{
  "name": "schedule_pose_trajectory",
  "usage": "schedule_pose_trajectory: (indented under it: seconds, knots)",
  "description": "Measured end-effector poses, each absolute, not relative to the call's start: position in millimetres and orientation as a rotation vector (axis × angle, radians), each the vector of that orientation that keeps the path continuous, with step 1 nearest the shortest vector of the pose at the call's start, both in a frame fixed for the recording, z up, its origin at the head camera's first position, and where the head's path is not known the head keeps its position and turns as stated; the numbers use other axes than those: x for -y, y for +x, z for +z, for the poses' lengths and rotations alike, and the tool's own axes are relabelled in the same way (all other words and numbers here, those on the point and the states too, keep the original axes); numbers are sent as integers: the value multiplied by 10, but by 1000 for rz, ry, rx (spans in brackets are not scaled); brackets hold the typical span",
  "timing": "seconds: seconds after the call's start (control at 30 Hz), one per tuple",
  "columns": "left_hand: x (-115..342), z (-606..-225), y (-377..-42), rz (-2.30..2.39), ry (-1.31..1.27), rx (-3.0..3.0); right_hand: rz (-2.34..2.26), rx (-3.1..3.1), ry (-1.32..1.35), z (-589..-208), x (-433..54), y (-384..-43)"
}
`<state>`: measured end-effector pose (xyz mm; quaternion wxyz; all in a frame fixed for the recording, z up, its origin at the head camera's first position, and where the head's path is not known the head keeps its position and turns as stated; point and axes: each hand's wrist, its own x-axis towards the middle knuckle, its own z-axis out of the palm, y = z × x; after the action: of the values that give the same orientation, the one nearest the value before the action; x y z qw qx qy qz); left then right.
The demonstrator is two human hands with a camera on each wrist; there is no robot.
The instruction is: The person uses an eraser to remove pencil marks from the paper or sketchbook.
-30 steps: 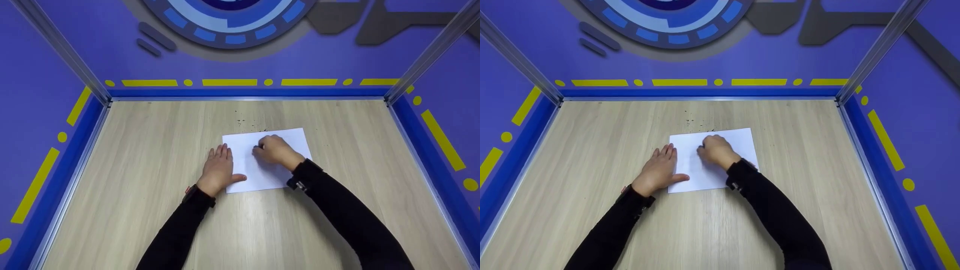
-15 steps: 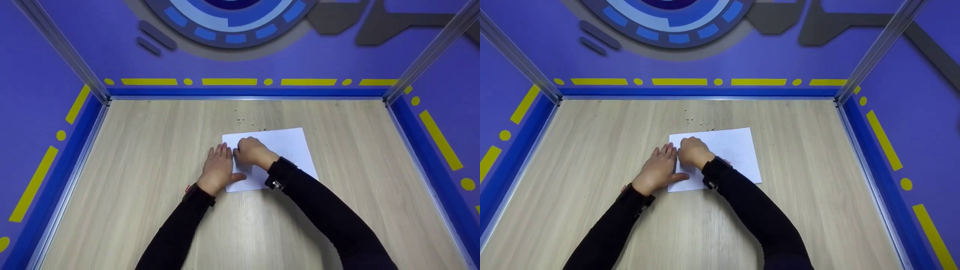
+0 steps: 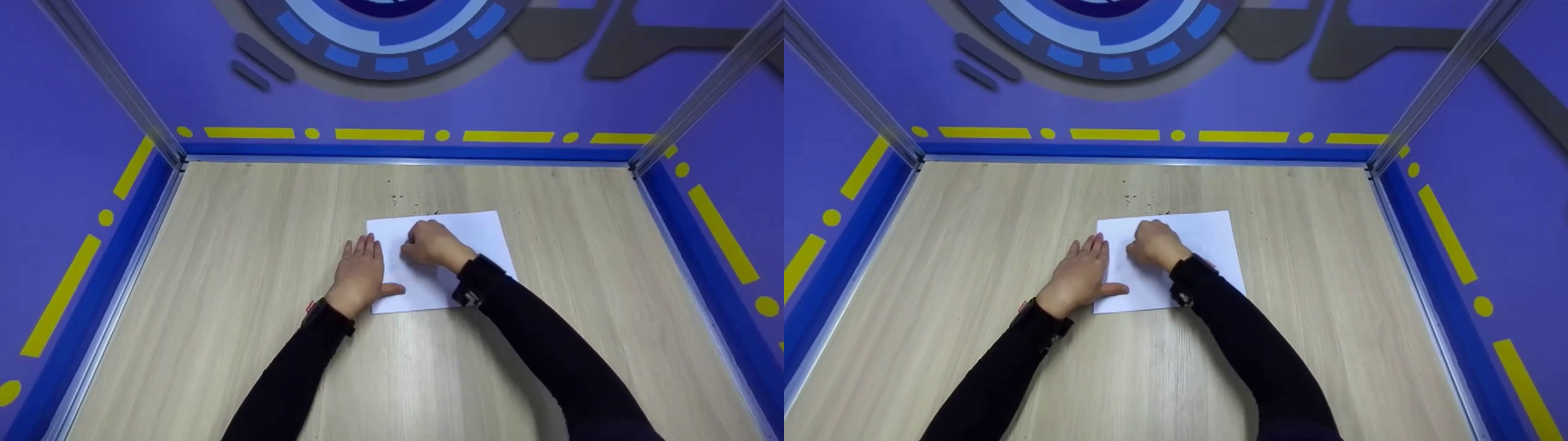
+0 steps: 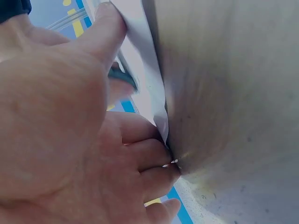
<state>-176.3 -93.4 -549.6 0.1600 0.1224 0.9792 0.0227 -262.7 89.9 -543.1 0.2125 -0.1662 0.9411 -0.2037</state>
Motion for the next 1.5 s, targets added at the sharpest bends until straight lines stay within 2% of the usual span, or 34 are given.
schedule_pose_trajectory:
  seconds: [0.43, 0.63, 1.1, 1.5]
  knots:
    - [939, -5499, -1760, 92, 350, -2794, -655, -2671, -214, -5434, -2179, -2642]
    - [927, -5486, -1762, 117, 347, -2788, -610, -2677, -146, -5410, -2492, -2631]
    - [936, -5462, -1742, 109, 360, -2801, -536, -2745, -216, -5359, -2389, -2509]
    - [919, -5463, -1746, 113, 361, -2801, -596, -2729, -373, -5236, -1667, -2449]
